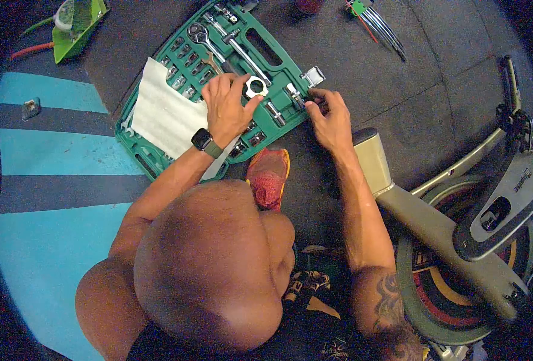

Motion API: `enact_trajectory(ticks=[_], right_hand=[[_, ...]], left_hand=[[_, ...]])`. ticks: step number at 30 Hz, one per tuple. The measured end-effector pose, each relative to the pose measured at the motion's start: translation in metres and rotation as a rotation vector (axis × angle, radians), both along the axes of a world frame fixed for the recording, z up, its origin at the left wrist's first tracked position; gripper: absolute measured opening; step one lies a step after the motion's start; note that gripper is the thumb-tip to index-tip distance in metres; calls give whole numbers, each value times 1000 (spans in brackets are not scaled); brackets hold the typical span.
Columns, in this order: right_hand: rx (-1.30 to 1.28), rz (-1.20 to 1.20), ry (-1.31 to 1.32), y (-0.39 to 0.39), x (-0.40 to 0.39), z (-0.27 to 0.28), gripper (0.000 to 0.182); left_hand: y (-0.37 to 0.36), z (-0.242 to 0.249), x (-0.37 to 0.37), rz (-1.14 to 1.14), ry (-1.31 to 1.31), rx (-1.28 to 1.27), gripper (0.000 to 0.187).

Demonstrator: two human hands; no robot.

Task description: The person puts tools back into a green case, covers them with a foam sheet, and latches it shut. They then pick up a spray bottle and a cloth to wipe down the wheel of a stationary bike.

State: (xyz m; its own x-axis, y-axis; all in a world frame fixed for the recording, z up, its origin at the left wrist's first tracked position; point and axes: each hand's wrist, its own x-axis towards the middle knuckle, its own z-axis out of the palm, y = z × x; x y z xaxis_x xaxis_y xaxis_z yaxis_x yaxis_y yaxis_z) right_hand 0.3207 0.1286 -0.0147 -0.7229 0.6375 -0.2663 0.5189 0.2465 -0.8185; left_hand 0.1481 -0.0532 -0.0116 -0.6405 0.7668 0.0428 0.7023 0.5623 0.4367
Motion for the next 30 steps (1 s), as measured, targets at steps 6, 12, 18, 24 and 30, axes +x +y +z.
enact_trajectory(ticks=[6, 12, 18, 24, 30], right_hand=[[-2, -9, 2, 1, 1, 0, 30], [-96, -126, 23, 0, 2, -5, 26], [-267, 114, -113, 5, 13, -4, 26], [-711, 261, -208, -1, 6, 28, 22], [-360, 259, -304, 15, 8, 32, 28]], left_hand=[[-3, 12, -8, -85, -57, 25, 52], [-13, 16, -6, -58, -72, 66, 50], [-12, 25, 22, -134, -173, 133, 49], [-1, 21, 60, -110, -293, 132, 48], [17, 11, 53, -206, -247, 164, 38]])
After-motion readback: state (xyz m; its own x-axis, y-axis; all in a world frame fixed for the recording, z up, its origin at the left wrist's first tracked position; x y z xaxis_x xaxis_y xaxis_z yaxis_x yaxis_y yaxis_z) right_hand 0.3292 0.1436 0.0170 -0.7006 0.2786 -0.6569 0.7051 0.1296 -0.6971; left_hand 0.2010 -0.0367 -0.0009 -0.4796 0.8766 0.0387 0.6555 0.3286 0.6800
